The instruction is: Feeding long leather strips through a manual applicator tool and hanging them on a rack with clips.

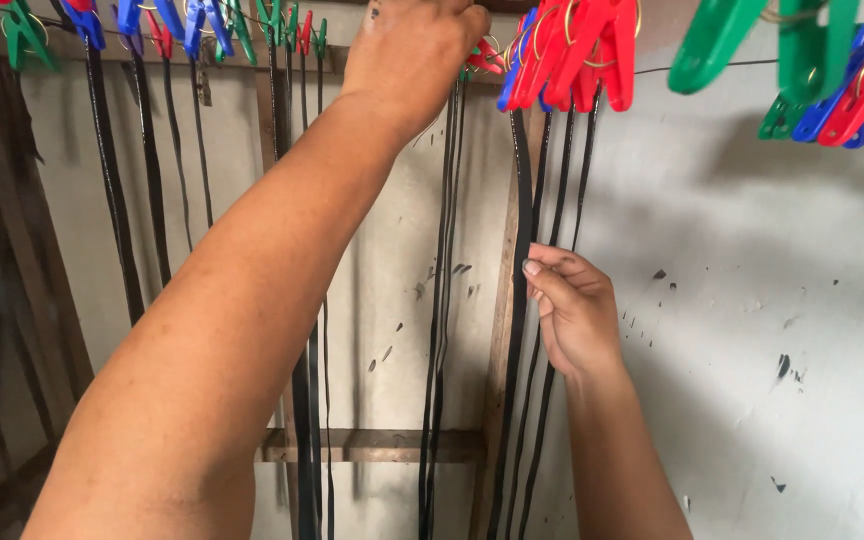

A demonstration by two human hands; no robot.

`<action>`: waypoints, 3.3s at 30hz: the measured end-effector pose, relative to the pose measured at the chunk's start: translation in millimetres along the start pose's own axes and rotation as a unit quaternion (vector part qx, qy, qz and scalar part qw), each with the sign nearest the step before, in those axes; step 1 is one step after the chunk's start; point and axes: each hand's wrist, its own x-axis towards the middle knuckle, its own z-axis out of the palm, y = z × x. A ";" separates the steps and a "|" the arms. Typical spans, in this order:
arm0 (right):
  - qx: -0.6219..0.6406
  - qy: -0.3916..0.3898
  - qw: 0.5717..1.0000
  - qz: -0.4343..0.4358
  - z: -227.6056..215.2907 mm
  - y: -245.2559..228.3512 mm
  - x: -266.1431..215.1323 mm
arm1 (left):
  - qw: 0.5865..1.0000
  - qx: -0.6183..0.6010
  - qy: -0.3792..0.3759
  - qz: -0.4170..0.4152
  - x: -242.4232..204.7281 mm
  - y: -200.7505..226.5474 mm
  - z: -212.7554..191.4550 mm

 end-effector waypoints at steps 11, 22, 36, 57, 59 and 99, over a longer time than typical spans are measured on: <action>0.041 -0.011 0.999 0.017 4.2 6.6 23.4 | 0.992 0.100 0.055 0.051 3.7 -2.2 3.5; 0.064 -0.026 0.997 0.033 8.0 9.3 27.7 | 0.985 0.147 0.062 0.068 2.6 -3.0 -0.2; 0.069 -0.023 0.996 0.043 17.4 8.7 36.2 | 0.987 0.127 0.058 0.077 4.2 -1.1 -1.6; 0.145 -0.067 0.987 0.028 8.8 17.1 43.8 | 0.808 -0.496 -0.046 -0.315 9.6 28.1 -2.0; 0.152 -0.077 0.985 0.022 8.6 19.8 44.5 | 0.778 -0.534 -0.063 -0.325 10.8 30.6 3.9; 0.172 -0.132 0.966 0.138 -35.3 161.6 14.7 | 0.747 -0.504 -0.115 -0.418 9.5 25.0 102.1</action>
